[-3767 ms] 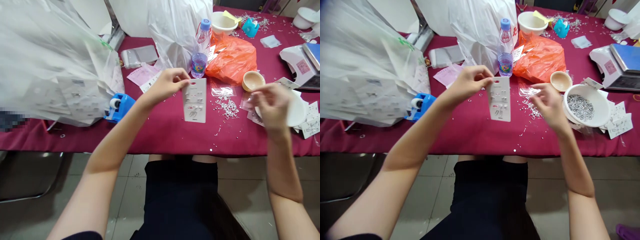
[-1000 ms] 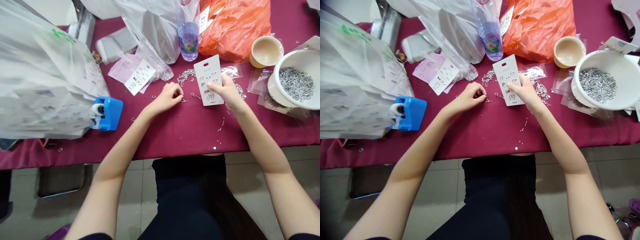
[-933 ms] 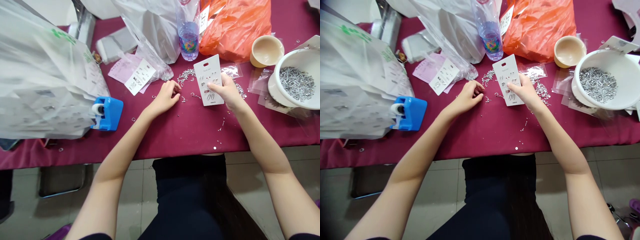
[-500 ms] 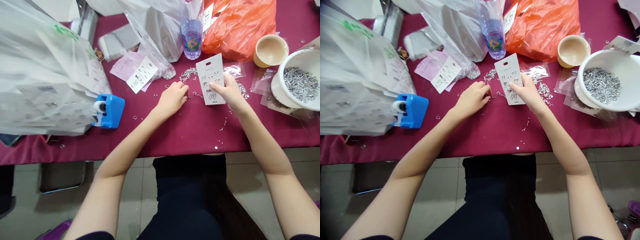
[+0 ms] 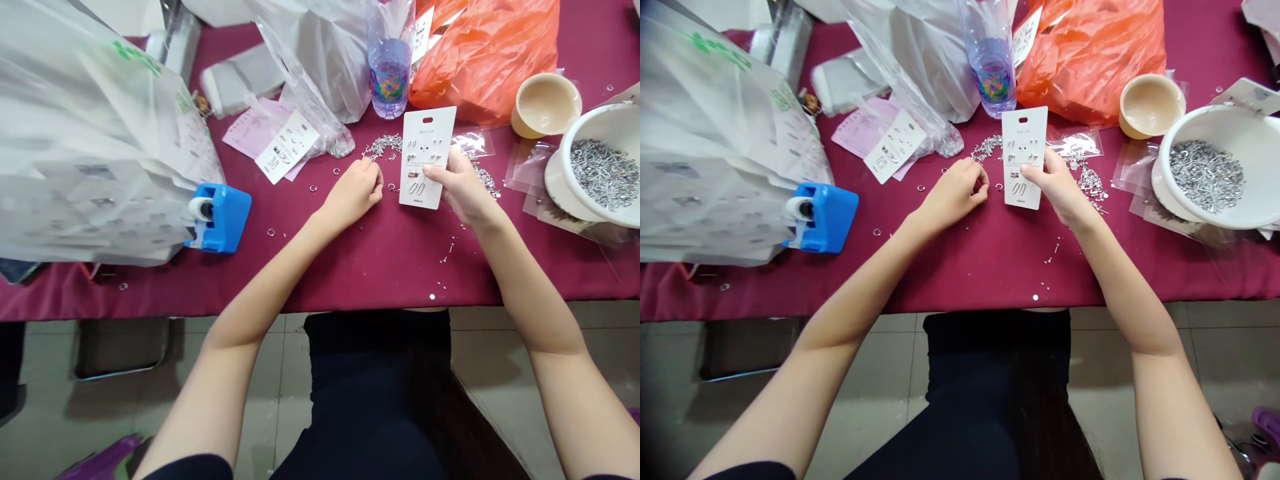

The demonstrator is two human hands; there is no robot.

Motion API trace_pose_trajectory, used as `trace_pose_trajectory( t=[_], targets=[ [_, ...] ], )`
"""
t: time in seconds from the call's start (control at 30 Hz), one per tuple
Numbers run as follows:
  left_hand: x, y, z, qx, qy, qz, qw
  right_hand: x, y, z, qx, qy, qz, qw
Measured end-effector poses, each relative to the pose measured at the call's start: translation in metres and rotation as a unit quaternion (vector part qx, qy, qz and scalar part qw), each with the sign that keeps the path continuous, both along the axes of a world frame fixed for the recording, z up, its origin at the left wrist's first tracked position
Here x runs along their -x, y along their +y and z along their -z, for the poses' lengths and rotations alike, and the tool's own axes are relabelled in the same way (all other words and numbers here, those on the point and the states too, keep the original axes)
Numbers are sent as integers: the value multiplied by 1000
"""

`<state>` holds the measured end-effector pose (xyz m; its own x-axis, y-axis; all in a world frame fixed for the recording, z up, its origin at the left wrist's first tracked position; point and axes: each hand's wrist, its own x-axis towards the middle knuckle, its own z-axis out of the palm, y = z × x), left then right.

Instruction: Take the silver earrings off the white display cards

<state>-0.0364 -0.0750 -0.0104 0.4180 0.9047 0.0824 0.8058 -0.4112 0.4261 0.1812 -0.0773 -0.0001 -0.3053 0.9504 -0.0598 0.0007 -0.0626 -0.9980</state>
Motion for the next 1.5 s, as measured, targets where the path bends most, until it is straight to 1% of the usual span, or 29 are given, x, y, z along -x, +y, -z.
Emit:
trace_pose_trajectory(
  t=[0.07, 0.17, 0.23, 0.3, 0.37, 0.5, 0.6, 0.77, 0.9, 1.0, 1.13, 1.27, 1.33, 1.37, 1.43, 1.5],
  targets=[
    [0, -3, -2, 4, -90, -17, 996, 2, -4, -3, 4, 2, -13, 1000],
    [-3, -12, -9, 49, -224, -20, 973, 6, -9, -7, -4, 12, -26, 1000],
    [-5, -17, -12, 78, -289, -14, 954, 9, -12, -8, -12, 28, -31, 999],
    [-5, -20, -11, 96, -326, -13, 941, 11, -14, -8, -13, 36, -36, 999],
    [-4, -20, -8, 104, -334, -30, 936, 14, -16, -7, -12, 28, -38, 999],
    [-1, -18, -4, 99, -318, -68, 940, 15, -16, -4, -34, 5, -23, 999],
    [-1, -18, -4, 100, -316, -69, 941, 16, -18, -6, -33, 7, -26, 999],
    [-1, -19, -7, 97, -336, -73, 934, 16, -20, -11, -30, 20, -38, 999],
    [-1, -19, -6, 84, -346, -82, 931, 16, -20, -9, -44, 10, -39, 998],
    [-1, -19, -5, 84, -333, -83, 936, 17, -21, -6, -48, 0, -42, 998],
    [-1, -22, -6, 80, -298, -78, 948, 19, -24, -5, -42, 5, -68, 997],
    [1, -21, -5, 35, -300, -81, 950, 19, -25, -3, -44, 6, -79, 996],
    [2, -17, -1, 16, -326, -63, 943, 18, -23, 0, -58, 9, -89, 994],
    [3, -15, 1, 20, -345, -48, 937, 18, -21, 3, -69, 10, -97, 993],
    [5, -11, 6, 62, -390, -14, 918, 16, -18, 6, -89, 13, -116, 989],
    [7, -7, 10, 124, -443, 8, 888, 14, -15, 8, -96, 14, -142, 985]
  ],
)
